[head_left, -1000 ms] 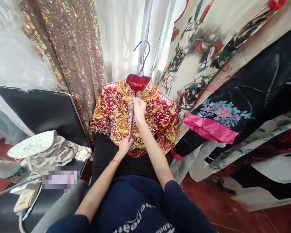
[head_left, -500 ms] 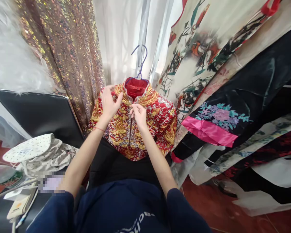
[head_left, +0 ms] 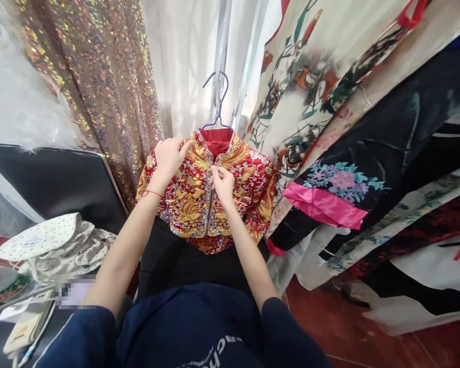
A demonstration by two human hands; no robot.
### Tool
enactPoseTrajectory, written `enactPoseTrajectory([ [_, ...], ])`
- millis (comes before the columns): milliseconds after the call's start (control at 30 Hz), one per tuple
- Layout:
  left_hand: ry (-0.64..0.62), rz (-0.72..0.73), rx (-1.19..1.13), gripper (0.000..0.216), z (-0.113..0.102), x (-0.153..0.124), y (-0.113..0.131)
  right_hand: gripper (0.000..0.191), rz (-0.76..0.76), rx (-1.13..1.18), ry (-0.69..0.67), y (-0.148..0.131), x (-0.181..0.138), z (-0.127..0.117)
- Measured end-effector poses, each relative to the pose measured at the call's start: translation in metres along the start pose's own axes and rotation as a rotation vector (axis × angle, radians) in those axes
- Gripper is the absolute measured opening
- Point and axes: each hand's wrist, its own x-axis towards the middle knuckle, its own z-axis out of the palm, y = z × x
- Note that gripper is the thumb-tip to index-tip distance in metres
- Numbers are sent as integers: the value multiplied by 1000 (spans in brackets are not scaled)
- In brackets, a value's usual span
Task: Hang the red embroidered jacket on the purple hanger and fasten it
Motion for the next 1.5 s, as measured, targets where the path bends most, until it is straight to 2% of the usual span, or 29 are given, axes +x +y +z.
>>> enactPoseTrajectory([
  [100,-19,5,-3,56,0,1,3,55,-17,-323,46,-3,8,-10],
  [200,-3,-8,-11,55,-1,1,1,52,-143,-647,133,-9,13,-22],
  [367,-80,5,-59,55,-5,7,-14,47,-529,-799,72,-31,23,-62],
  [433,-120,38,-86,56,-7,11,-21,47,-655,-889,132,-40,34,-85],
  [500,-145,57,-100,57,-6,13,-25,48,-704,-996,198,-43,47,-104],
  [567,-150,45,-100,57,-4,14,-24,55,-675,-1080,170,-39,62,-116],
  [667,-112,-1,-77,54,3,10,-17,59,-536,-1146,81,-26,76,-119],
  [733,-47,-29,-64,51,8,5,-13,59,-476,-1165,121,-19,78,-114],
  [833,47,-35,-69,46,16,-1,-11,59,-487,-1166,255,-13,71,-104],
  [967,83,-17,-79,43,19,-5,-13,58,-510,-1161,354,-10,60,-98],
  [1500,183,26,-111,43,30,-7,-20,56,-501,-1158,326,-4,66,-100],
])
